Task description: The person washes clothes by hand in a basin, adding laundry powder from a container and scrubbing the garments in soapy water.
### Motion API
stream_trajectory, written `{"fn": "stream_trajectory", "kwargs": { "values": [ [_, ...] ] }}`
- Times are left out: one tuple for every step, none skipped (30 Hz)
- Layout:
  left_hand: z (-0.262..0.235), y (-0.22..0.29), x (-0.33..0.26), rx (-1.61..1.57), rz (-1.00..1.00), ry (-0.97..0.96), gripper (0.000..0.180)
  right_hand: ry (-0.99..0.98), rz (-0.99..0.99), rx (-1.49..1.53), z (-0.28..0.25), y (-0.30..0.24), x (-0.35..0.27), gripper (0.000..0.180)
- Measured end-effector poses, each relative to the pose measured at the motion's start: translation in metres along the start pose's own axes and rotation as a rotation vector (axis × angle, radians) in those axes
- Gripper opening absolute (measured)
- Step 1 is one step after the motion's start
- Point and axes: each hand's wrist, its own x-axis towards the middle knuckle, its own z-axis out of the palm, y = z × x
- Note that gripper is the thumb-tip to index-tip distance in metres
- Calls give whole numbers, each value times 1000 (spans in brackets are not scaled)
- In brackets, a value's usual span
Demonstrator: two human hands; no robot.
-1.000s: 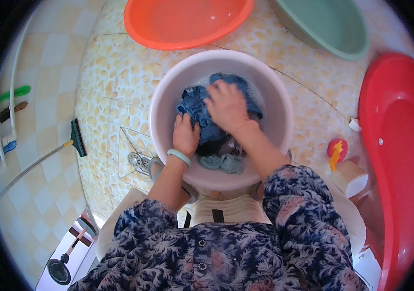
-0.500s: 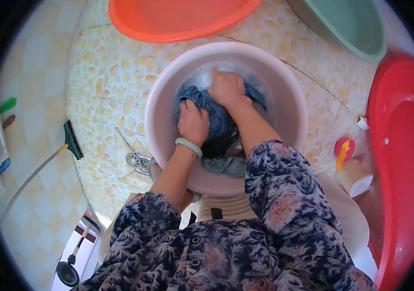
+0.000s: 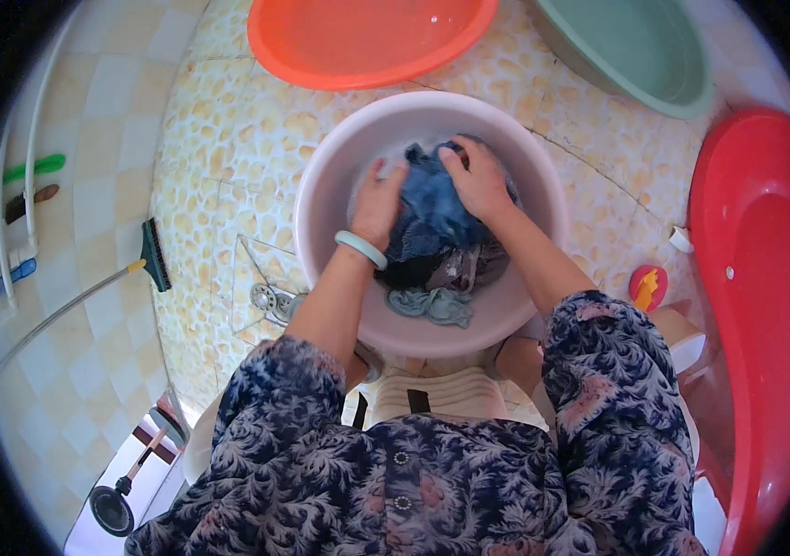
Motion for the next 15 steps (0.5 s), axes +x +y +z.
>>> {"fn": "stream_trajectory", "kwargs": {
  "values": [
    [5, -23, 4, 218, 268, -5, 54, 93, -188, -216, 0, 6, -4, 47],
    [17, -20, -13, 483, 349, 28, 44, 94, -182, -217, 7, 18, -9, 47],
    [17, -19, -31, 720, 359, -1, 41, 92, -227, -214, 14, 31, -20, 47],
    [16, -16, -41, 958, 387, -30, 37, 107, -281, -213, 15, 33, -26, 47],
    [7, -25, -46, 1059, 510, 53, 36, 98, -340, -318, 20, 29, -39, 47],
    [-2, -33, -48, 1157, 635, 134, 35, 88, -399, -424, 26, 24, -47, 47],
    [-4, -37, -49, 1144, 709, 133, 34, 105, -415, -481, 32, 26, -50, 50],
    [-4, -47, -41, 1152, 698, 138, 34, 95, -418, -472, 38, 23, -45, 50],
    [-1, -63, -29, 1100, 717, 109, 33, 42, -491, -542, 42, 20, -39, 50],
    [2, -73, -17, 1043, 734, 70, 33, -11, -556, -616, 44, 19, -33, 50],
    [5, -70, -8, 1000, 727, 106, 29, -11, -576, -655, 47, 22, -21, 47],
    [7, -67, 2, 1001, 716, 97, 29, -21, -566, -653, 49, 24, -9, 47],
    [6, -66, 13, 998, 634, 85, 27, -124, -487, -632, 52, 27, 5, 44],
    [6, -60, 24, 994, 568, 68, 25, -210, -405, -613, 50, 23, 18, 41],
    [6, -55, 31, 928, 622, 93, 22, -200, -356, -687, 50, 19, 29, 31]
  ]
}}
